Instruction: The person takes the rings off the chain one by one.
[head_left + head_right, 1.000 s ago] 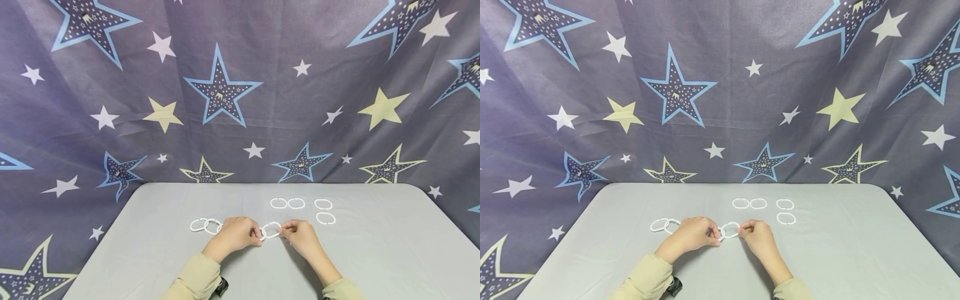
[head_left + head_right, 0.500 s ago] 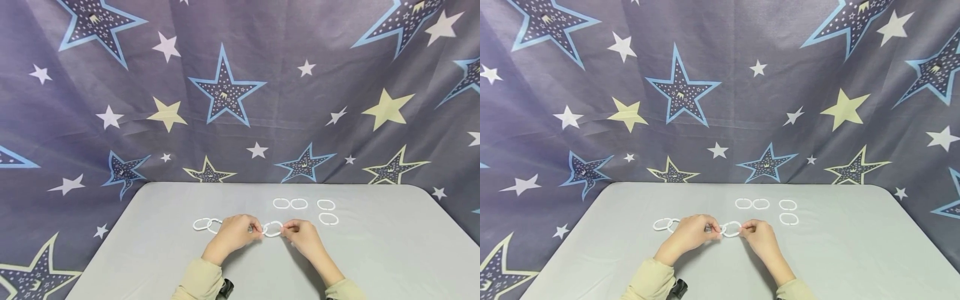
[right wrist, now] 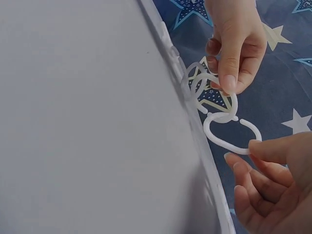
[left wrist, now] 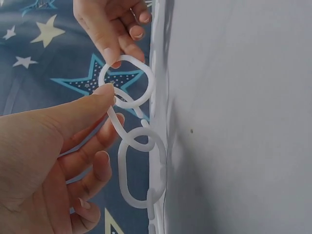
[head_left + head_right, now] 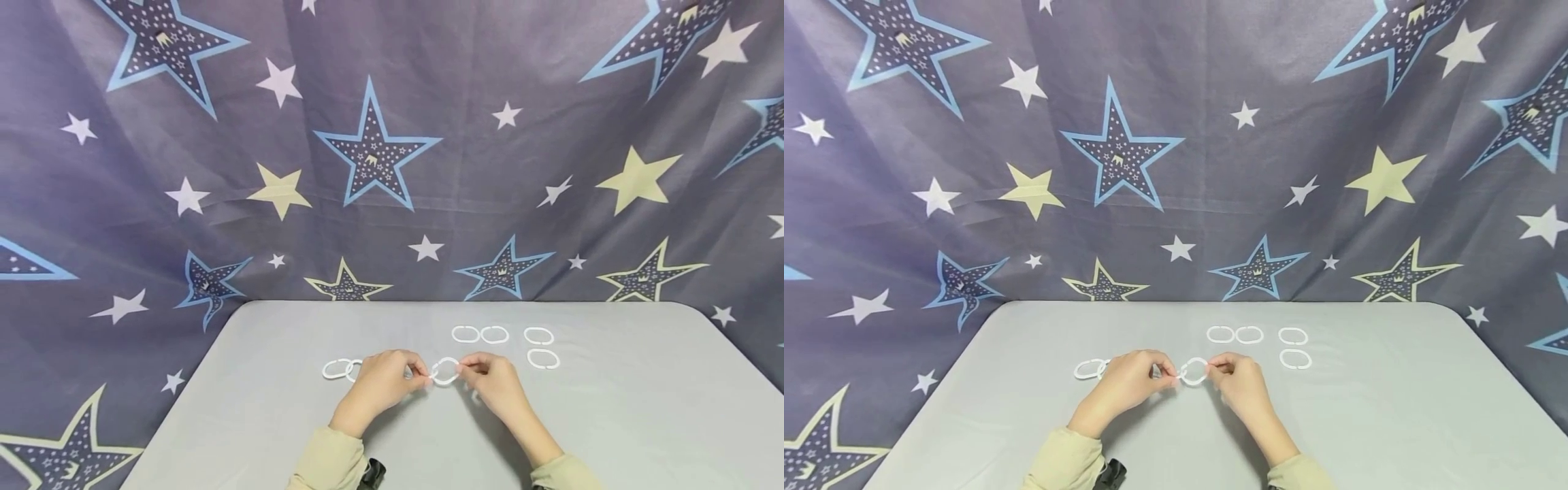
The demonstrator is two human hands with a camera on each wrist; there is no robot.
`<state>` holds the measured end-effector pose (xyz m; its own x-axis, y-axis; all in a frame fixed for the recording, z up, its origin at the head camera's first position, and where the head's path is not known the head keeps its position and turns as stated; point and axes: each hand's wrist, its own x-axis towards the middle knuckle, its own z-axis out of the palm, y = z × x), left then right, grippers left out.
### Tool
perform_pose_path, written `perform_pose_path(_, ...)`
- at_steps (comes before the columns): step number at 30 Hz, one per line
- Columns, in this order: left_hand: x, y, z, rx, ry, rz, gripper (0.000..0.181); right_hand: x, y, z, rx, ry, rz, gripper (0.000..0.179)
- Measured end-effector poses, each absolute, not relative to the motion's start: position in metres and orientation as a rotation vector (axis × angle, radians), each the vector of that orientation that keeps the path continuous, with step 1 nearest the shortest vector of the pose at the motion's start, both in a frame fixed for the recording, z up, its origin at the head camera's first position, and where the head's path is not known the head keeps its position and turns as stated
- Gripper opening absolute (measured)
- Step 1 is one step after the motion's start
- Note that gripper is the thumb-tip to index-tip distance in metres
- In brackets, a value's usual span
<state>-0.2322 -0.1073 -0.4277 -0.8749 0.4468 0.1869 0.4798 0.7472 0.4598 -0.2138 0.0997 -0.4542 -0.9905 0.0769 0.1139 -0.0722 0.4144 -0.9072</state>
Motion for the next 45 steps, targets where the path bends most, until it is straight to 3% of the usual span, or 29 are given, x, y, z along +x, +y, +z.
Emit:
perform_pose_path(21, -0.24, -0.121, -0.421, -0.655, -2.814, -0.777, 0.006, -0.237, 0.079, -0.446, 0.074, -2.503, 1.457, 0.003)
perform_pose_path(45, -0.244, -0.125, -0.422, -0.585, -2.746, -0.783, 0.006, -0.237, 0.068, -0.462, 0.04, -2.542, 1.642, 0.011)
